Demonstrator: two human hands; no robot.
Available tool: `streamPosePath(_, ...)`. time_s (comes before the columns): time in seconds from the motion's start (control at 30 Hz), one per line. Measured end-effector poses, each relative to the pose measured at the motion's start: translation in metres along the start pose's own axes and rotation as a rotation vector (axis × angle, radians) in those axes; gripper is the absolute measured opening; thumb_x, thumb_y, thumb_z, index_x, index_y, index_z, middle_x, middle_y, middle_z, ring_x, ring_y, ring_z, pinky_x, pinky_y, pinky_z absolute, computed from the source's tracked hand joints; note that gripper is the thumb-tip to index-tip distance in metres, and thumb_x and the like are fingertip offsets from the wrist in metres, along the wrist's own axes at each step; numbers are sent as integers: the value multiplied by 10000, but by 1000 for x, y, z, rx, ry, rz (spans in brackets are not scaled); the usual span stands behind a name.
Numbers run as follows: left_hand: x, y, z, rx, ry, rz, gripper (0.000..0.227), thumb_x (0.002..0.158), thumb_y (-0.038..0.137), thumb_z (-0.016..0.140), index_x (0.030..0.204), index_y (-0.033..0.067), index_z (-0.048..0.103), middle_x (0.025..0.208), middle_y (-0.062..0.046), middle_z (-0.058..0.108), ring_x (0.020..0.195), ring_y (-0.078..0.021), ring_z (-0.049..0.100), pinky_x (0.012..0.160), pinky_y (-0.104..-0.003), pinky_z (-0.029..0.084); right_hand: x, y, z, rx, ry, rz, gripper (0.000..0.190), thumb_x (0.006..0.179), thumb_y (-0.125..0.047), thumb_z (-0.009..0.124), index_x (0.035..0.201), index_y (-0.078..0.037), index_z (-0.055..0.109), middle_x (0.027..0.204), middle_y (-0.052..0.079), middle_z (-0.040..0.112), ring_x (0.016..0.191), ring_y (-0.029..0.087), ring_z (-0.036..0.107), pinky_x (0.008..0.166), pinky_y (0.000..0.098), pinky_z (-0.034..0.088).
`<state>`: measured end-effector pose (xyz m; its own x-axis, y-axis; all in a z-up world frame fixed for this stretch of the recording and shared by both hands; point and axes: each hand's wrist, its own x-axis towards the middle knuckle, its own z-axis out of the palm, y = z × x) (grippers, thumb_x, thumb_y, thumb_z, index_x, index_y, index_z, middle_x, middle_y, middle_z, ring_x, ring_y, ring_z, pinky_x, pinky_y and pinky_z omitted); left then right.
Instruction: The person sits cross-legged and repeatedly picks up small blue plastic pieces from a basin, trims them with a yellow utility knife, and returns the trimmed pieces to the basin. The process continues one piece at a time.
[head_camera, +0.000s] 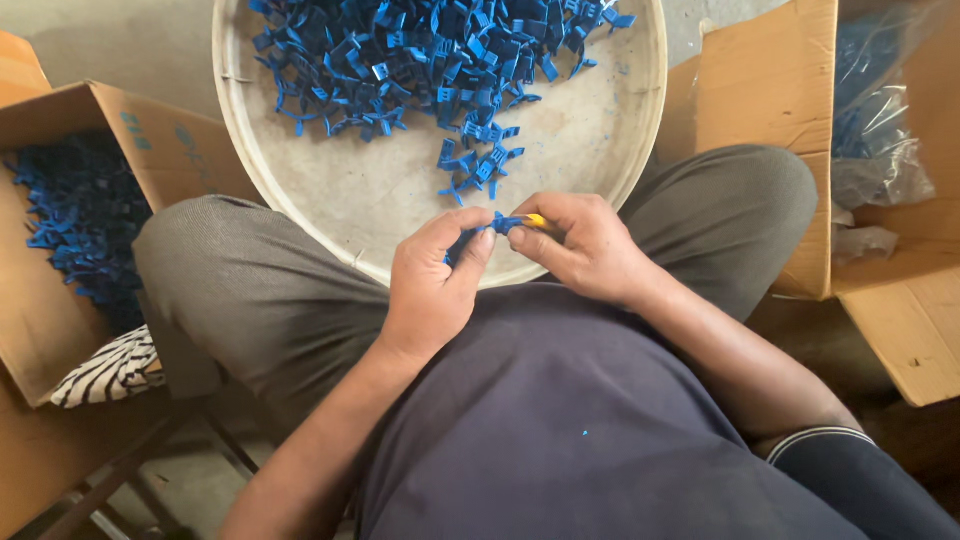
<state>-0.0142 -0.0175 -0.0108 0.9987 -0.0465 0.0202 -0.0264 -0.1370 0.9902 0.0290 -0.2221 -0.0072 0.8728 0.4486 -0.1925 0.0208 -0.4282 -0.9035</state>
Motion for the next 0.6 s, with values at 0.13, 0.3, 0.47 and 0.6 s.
streamPosePath(0.13, -1, 8, -3, 188, 11, 94, 132, 1010, 57, 673, 1138, 32, 694, 977, -90, 717, 829, -182, 674, 758, -279, 519, 0, -12, -5, -117, -43, -87, 167, 958, -210, 687, 945, -45, 705, 803, 107, 685, 698, 211, 653, 644, 354, 506)
streamPosePath(0.3, -2, 4, -3, 156, 5, 107, 203, 994, 101, 694, 1177, 17, 667, 1006, -84, 717, 909, -166, 671, 809, -279, 535, -1, -10, -7, -358, -128, -107, 178, 919, -197, 736, 864, -31, 701, 769, 134, 674, 718, 263, 623, 623, 381, 463)
streamPosePath(0.47, 0, -13, 1, -272, -143, -84, 224, 1029, 163, 713, 1186, 4, 717, 986, -15, 717, 911, -66, 615, 822, -257, 531, -3, 6, -11, 459, -383, 201, 173, 992, -177, 674, 938, -16, 708, 823, 1, 680, 764, 74, 583, 668, 286, 471)
streamPosePath(0.6, -2, -18, -1, -453, -256, -118, 317, 1012, 193, 707, 1277, 19, 687, 1027, 21, 722, 927, -33, 628, 820, -224, 536, -8, 12, -7, 539, -377, 199, 215, 962, -216, 753, 944, -6, 708, 835, -12, 673, 770, 63, 574, 677, 260, 468)
